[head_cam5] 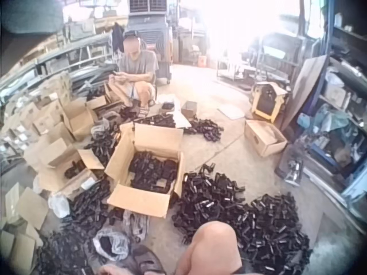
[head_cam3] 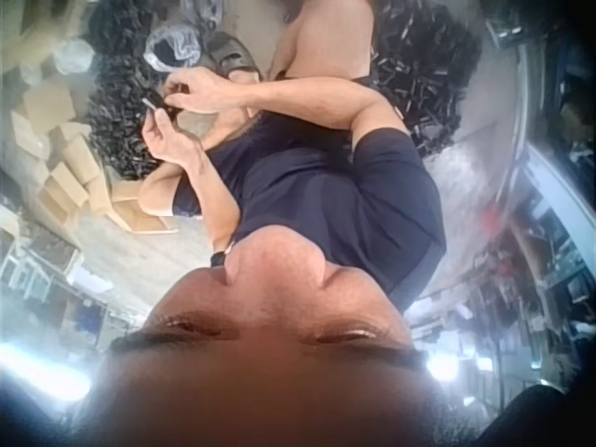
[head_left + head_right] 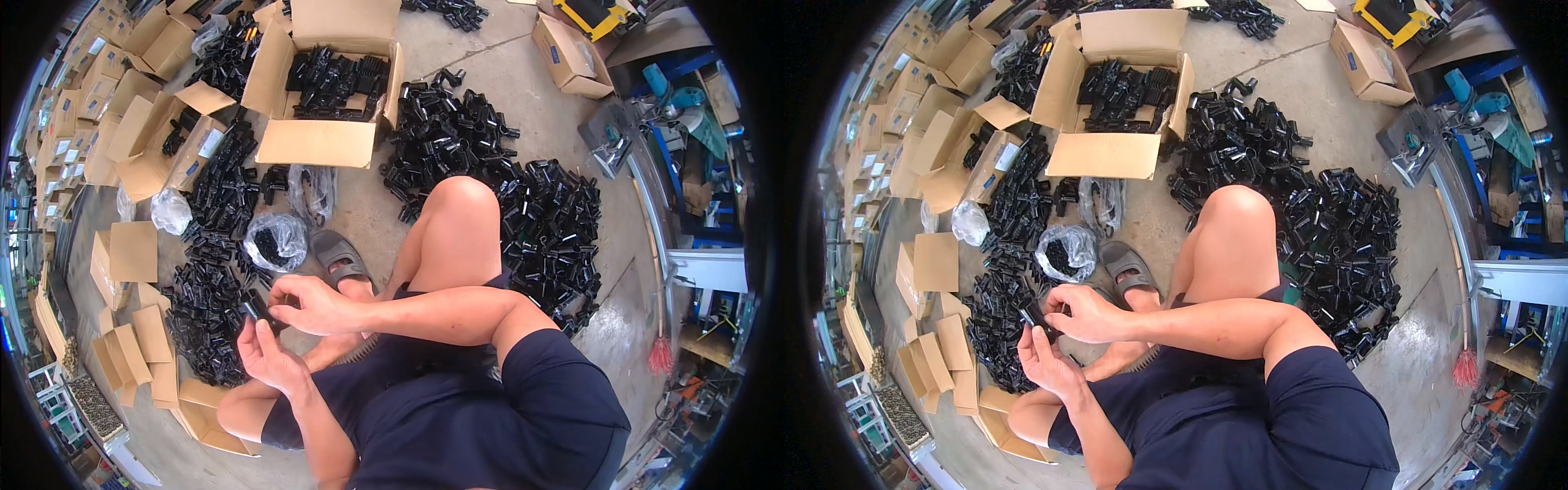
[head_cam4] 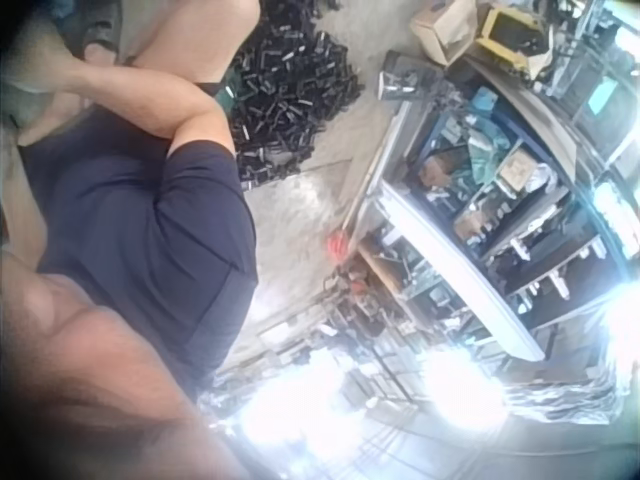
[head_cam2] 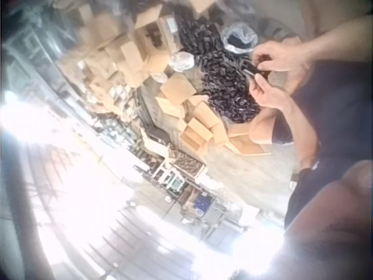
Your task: The person sits on the floor and assembles small black metal components by inserting one piece into another and placing the assembled units into a plastic bag.
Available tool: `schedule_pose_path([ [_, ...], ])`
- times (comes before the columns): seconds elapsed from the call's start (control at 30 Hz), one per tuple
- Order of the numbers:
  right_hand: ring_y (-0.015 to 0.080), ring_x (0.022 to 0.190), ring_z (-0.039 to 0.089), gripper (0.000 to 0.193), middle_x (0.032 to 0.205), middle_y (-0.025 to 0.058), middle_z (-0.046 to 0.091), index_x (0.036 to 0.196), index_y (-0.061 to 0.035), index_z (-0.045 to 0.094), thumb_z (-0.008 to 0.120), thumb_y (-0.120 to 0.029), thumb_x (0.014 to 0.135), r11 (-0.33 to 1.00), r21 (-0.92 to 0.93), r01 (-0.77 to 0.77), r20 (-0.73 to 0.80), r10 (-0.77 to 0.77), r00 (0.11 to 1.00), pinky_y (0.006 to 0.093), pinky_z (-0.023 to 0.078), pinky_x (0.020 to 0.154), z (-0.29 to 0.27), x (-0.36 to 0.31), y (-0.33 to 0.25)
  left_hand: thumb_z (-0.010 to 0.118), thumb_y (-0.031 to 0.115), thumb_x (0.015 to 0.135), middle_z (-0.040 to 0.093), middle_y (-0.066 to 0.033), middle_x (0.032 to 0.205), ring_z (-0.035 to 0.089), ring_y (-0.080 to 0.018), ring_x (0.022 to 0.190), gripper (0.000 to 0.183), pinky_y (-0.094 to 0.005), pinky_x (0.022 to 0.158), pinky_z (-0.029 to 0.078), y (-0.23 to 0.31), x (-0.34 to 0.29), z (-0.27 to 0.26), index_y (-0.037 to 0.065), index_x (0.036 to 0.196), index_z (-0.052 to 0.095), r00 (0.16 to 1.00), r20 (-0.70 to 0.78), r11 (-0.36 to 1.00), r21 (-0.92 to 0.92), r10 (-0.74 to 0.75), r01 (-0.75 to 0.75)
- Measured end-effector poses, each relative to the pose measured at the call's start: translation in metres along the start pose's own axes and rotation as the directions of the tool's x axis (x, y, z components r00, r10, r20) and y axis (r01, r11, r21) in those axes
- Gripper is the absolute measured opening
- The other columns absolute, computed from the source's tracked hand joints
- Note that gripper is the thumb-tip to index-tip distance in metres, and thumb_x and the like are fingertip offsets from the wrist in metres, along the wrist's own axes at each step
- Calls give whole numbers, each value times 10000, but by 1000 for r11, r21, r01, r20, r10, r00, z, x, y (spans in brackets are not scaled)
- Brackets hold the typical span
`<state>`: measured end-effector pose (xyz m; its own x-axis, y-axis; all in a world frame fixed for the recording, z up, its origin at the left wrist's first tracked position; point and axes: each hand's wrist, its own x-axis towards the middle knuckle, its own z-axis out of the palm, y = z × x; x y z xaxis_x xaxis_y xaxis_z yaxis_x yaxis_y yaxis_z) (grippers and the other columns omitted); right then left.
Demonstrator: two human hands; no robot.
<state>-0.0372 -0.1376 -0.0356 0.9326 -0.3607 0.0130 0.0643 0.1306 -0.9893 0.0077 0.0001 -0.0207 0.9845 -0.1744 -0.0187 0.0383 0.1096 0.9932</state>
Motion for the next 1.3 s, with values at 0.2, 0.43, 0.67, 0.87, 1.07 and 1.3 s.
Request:
schedule_pose_path([
  [0.2, 156, 751, 627, 145, 807, 92, 653, 962, 31, 616, 660, -96, 908, 996, 78, -39, -58, 44, 997, 313, 511, 664, 2, 0, -7, 612, 45, 992, 685, -137, 1099, 672, -185, 963, 208, -306, 847, 570, 2, -3, 0, -40, 1181, 590, 1000, 0, 999, 48, -26, 26],
  [0.43, 239, 792, 624, 168, 888, 144, 610, 962, 23, 608, 660, -129, 914, 996, -56, 68, -7, -68, 998, 369, 507, 695, 0, 1, 4, 619, 52, 991, 690, -123, 1087, 672, -160, 942, 198, -262, 799, 562, 3, -1, -2, -33, 1168, 595, 1000, 6, 998, 54, -22, 21],
  [0.67, 332, 820, 668, 176, 867, 182, 670, 948, 21, 629, 670, -125, 858, 991, 100, -85, 39, 82, 996, 420, 529, 736, -8, 2, -13, 600, 87, 1011, 662, -128, 1164, 654, -183, 1018, 234, -329, 872, 557, 2, 8, -9, -25, 1215, 578, 992, 64, 993, 47, -112, 109],
  [0.87, 379, 827, 697, 172, 882, 233, 692, 878, 33, 697, 690, -118, 796, 971, -232, 61, -37, -72, 997, 437, 552, 721, -35, 19, -22, 552, 177, 1051, 644, -143, 1245, 660, -226, 1107, 364, -400, 991, 544, -7, 20, 1, -25, 1353, 522, 940, 232, 963, -34, -252, 266],
  [1.07, 398, 759, 676, 205, 768, 230, 658, 786, 11, 685, 697, -190, 824, 580, -813, 54, -44, -154, 987, 452, 551, 721, -138, 36, -47, 597, 156, 1027, 695, -156, 1184, 680, -215, 1073, 294, -335, 959, 548, -43, 5, -9, -39, 1246, 620, 761, 465, 891, 199, -453, 408],
  [1.3, 386, 900, 710, 317, 914, 232, 723, 884, 7, 746, 708, -302, 829, 95, -854, -512, -507, 72, 859, 473, 569, 838, -286, 30, -66, 589, 138, 1026, 737, -153, 1075, 707, -199, 964, 219, -320, 941, 545, -94, -2, -54, -51, 1110, 660, 769, 445, 887, 177, -458, 426],
])
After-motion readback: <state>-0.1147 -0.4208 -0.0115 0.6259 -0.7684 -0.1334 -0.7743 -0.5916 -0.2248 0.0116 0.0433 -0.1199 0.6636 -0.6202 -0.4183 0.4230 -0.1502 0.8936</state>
